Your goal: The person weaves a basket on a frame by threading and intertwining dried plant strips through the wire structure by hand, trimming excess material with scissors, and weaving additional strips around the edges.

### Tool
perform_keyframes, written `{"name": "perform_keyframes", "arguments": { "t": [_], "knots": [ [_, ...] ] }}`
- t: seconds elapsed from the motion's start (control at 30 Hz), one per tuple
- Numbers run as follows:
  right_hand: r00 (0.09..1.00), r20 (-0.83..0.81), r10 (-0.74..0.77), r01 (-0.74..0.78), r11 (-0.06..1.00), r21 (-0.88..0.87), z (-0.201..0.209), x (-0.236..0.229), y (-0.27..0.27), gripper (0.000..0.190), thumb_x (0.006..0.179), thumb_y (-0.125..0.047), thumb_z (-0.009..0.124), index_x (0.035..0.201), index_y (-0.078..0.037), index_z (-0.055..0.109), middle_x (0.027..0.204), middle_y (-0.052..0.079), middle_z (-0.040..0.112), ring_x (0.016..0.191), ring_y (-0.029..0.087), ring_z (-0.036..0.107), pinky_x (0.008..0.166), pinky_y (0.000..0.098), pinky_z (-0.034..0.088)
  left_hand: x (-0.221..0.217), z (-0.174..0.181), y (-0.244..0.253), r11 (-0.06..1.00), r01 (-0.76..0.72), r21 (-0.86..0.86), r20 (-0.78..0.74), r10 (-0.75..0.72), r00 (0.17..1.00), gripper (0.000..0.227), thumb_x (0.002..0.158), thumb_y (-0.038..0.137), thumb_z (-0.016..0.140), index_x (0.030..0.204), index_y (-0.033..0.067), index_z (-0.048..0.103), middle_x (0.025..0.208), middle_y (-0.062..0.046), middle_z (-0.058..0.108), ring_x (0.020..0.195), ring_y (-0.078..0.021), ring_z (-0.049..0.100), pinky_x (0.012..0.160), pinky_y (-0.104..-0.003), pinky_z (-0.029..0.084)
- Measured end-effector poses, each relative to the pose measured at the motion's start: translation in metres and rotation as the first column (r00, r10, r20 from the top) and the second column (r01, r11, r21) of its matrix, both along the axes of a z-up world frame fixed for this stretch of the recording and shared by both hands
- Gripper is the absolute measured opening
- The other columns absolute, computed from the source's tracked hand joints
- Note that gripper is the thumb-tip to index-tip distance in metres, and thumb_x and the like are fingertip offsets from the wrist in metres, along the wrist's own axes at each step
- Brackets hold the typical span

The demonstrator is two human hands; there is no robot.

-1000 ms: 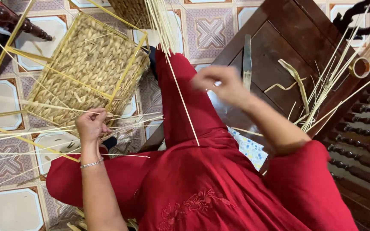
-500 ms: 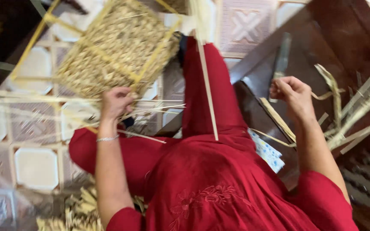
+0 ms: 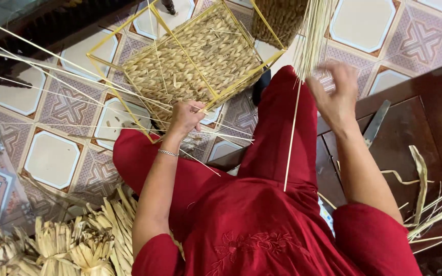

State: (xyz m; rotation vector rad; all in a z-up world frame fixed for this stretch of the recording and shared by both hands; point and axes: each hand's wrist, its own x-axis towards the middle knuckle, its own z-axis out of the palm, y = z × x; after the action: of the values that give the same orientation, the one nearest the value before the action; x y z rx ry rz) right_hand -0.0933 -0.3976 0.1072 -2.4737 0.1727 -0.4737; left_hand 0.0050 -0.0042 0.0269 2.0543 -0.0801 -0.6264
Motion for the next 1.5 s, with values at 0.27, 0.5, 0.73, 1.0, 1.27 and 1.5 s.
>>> {"name": "perform_keyframes", "arguments": {
  "t": [0.27,0.5,0.73,1.0,1.27,1.5],
  "knots": [
    [0.923,-0.248,-0.293,0.327,0.939,0.106,-0.040,0.125,-0.020,0.132,0.088,-0.059,0.090,0.163,-0.002,-0.002,0.170,0.028,0.007,0.158,0.044,0.013,0.127,0.0528,0.019,0.003,-0.001,-0.001,0.997,-0.003,0.073,-0.034,0.006,0.999,0.017,0.087,0.005,0.072,0.104,0.0017,0.075,0.118,-0.016,0.074,0.052,-0.0113,0.070,0.047,-0.023,0.060],
    [0.897,-0.400,-0.187,0.380,0.790,0.482,-0.090,0.180,-0.033,0.107,0.082,-0.014,0.082,0.153,-0.001,0.003,0.133,0.035,0.041,0.114,0.043,0.047,0.090,0.0482,0.043,0.004,-0.011,0.002,0.997,-0.080,0.002,-0.098,0.080,0.992,0.017,0.085,-0.001,0.071,0.101,-0.0006,0.075,0.118,-0.019,0.075,0.049,-0.0122,0.068,0.043,-0.025,0.060],
    [0.895,-0.409,-0.177,0.413,0.676,0.611,-0.072,0.112,-0.121,0.044,0.110,-0.044,0.061,0.123,-0.002,0.061,0.071,0.000,0.052,0.053,0.009,0.043,0.044,0.0277,0.035,0.001,-0.007,0.001,0.998,-0.057,0.030,-0.067,0.059,0.996,0.022,0.086,0.004,0.076,0.107,-0.0026,0.075,0.090,-0.016,0.078,0.050,-0.0133,0.068,0.042,-0.025,0.056],
    [0.866,-0.111,-0.488,0.501,0.847,0.180,-0.132,-0.174,-0.185,0.023,0.117,-0.020,0.051,0.113,-0.002,0.064,0.085,0.020,0.063,0.078,0.032,0.061,0.068,0.0431,0.049,0.001,-0.006,0.003,0.995,-0.064,-0.075,-0.058,0.060,0.996,0.026,0.085,0.001,0.075,0.110,-0.0049,0.076,0.076,-0.016,0.074,0.049,-0.0137,0.066,0.043,-0.026,0.054],
    [0.322,-0.625,-0.711,0.732,0.606,-0.312,-0.218,-0.319,-0.118,0.040,0.112,-0.043,0.038,0.117,-0.005,0.051,0.096,0.033,0.068,0.088,0.054,0.065,0.077,0.0606,0.050,0.007,-0.008,0.007,0.996,-0.053,-0.073,-0.041,0.050,0.998,0.025,0.086,0.000,0.074,0.110,-0.0057,0.074,0.079,-0.012,0.075,0.048,-0.0130,0.065,0.042,-0.024,0.052],
    [0.046,-0.833,-0.552,0.585,0.690,-0.426,-0.204,-0.303,-0.131,0.057,0.109,-0.055,0.031,0.131,-0.013,0.064,0.128,0.026,0.066,0.119,0.048,0.062,0.101,0.0559,0.047,0.003,-0.010,0.010,0.996,-0.073,-0.057,-0.058,0.070,0.996,0.025,0.087,0.001,0.074,0.111,-0.0058,0.073,0.078,-0.014,0.075,0.048,-0.0139,0.066,0.042,-0.024,0.054]
  ]
}}
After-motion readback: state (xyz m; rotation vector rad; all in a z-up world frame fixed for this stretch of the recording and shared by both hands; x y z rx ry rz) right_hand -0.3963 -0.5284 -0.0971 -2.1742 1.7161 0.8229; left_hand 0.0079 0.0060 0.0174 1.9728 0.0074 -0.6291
